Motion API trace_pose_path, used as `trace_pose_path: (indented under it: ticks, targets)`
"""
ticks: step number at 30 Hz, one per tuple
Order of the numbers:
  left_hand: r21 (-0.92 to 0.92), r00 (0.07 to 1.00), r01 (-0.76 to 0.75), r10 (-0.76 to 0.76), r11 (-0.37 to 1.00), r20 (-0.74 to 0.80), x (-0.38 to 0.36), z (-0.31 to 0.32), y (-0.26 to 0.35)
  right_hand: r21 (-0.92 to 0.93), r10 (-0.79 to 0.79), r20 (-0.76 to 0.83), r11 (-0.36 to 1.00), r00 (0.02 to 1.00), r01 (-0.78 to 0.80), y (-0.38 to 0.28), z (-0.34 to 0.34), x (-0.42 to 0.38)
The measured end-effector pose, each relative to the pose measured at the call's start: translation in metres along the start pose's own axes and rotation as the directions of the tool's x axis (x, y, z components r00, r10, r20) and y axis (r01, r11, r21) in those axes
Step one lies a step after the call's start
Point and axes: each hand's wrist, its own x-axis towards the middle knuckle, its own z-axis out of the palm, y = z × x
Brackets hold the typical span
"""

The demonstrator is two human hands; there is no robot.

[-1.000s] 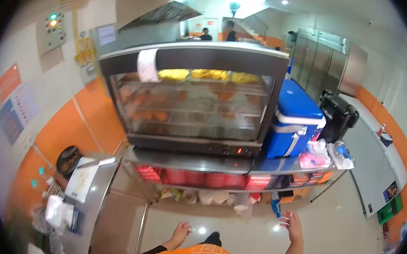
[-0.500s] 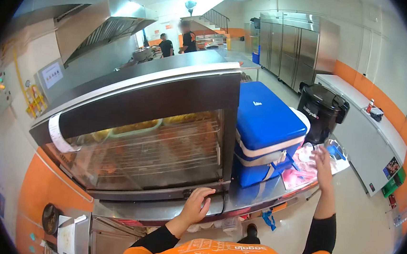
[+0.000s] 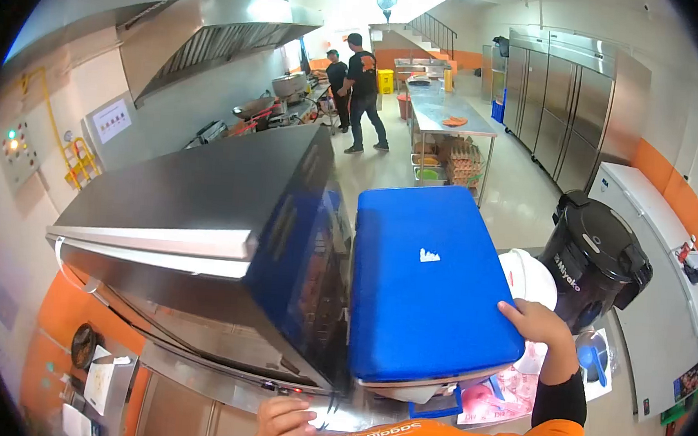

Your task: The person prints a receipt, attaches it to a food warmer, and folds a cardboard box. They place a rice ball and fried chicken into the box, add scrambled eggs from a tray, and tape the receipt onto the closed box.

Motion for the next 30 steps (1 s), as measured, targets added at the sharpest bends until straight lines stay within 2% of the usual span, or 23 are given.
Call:
trace_pose_path:
  ticks: [2,5,7,9,11,13,15,17,19,21,24,26,27,28,30]
  targets:
    - [-0.014,0.989,0.033,-0.031,0.999,0.145,0.008,0.007,0.005,-0.042,-0.021,0.037,0.999,0.999,0.023,-0.007,-0.007,-0.001]
    - [-0.049,0.957,0.054,-0.037,0.997,0.287,0.028,0.017,0.007,0.159,-0.071,-0.017,0.985,0.997,0.073,0.021,0.007,0.016]
    - [-0.038,0.939,0.085,-0.067,0.996,0.337,0.045,0.028,0.010,0.364,-0.044,0.038,0.931,0.998,0.027,0.030,0.003,0.019]
    - [0.014,0.921,0.120,-0.117,0.993,0.370,0.061,0.042,0.012,0.579,-0.065,0.063,0.815,0.996,0.017,0.029,-0.009,0.024]
    - [-0.029,0.909,0.189,-0.164,0.982,0.384,0.082,0.054,0.008,0.785,-0.111,0.061,0.619,0.992,0.021,0.011,-0.027,0.022]
    - [-0.054,0.904,0.247,-0.210,0.968,0.372,0.111,0.065,0.009,0.839,-0.266,-0.063,0.507,0.962,0.195,-0.019,-0.044,0.023]
    - [-0.107,0.920,0.253,-0.205,0.961,0.335,0.140,0.076,0.005,0.834,-0.304,-0.137,0.478,0.943,0.275,-0.083,-0.073,0.006]
    - [-0.110,0.943,0.202,-0.163,0.973,0.289,0.173,0.081,0.004,0.849,-0.546,-0.092,0.394,0.833,0.352,-0.124,-0.086,0.014]
    - [-0.050,0.972,0.078,-0.064,0.996,0.227,0.195,0.082,-0.004,0.783,-0.762,-0.104,0.333,0.639,0.525,-0.159,-0.095,0.025]
    - [0.054,0.985,0.058,-0.066,0.997,0.157,0.215,0.084,-0.001,0.718,-0.847,-0.082,0.315,0.525,0.620,-0.189,-0.103,0.029]
    - [0.430,0.948,-0.013,-0.126,0.903,0.292,0.244,0.077,0.004,0.772,-0.946,-0.132,0.089,0.296,0.629,-0.208,-0.087,0.050]
    - [0.525,0.914,0.002,-0.215,0.851,0.344,0.246,0.072,0.008,0.802,-0.974,-0.063,0.081,0.218,0.592,-0.203,-0.078,0.069]
    - [0.511,0.913,0.041,-0.240,0.858,0.330,0.242,0.069,0.007,0.814,-0.983,-0.032,0.078,0.179,0.575,-0.200,-0.072,0.080]
    - [0.507,0.921,0.063,-0.246,0.860,0.303,0.239,0.070,0.005,0.797,-0.985,0.108,0.167,0.135,0.581,-0.198,-0.070,0.095]
    - [0.506,0.941,0.092,-0.241,0.858,0.237,0.232,0.072,0.004,0.520,-0.788,0.542,0.588,0.293,0.619,-0.195,-0.055,0.111]
